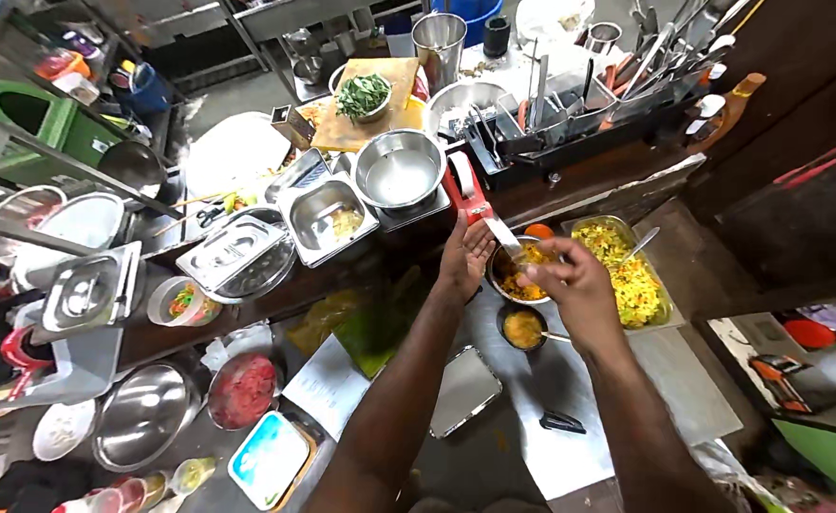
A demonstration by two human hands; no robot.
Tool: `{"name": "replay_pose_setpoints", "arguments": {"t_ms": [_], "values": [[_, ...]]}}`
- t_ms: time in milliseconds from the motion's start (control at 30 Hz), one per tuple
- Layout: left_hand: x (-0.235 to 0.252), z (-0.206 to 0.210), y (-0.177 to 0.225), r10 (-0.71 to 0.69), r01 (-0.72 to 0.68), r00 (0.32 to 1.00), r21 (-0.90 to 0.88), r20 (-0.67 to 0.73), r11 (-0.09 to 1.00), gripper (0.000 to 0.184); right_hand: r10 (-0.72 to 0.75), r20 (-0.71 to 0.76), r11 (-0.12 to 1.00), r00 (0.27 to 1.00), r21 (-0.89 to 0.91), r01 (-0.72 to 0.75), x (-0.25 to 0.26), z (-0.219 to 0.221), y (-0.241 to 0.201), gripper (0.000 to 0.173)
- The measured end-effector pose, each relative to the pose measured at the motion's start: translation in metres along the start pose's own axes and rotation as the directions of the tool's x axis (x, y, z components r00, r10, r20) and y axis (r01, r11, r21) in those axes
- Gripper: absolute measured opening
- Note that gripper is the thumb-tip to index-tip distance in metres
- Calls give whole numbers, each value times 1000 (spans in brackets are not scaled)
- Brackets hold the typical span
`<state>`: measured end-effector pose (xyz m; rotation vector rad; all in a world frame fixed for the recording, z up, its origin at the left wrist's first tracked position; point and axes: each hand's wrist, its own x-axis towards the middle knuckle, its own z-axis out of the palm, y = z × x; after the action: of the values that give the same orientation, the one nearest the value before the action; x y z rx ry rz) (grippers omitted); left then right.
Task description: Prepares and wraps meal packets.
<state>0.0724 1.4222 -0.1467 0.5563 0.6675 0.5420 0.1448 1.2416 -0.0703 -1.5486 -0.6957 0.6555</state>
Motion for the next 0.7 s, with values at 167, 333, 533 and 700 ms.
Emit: {"name": "replay_pose_setpoints", "arguments": {"t_ms": [167,333,533,700], "values": [[1,15,-5,12,-26,992,-112,-124,993,34,68,-64,998,996,-5,-69,-51,-22,31,37],[1,22,-6,20,-30,986,-53,-165,998,34,73,-68,990,995,-112,-80,-71,-24,34,33],[2,35,1,-53,69,979,75,-195,995,38,55,-58,961,997,-268,-68,-74,-12,44,34],[-5,15,-2,-101,148,976,250,-192,957,36,7,-35,955,999,-295,-17,-103,1,46,41]]}}
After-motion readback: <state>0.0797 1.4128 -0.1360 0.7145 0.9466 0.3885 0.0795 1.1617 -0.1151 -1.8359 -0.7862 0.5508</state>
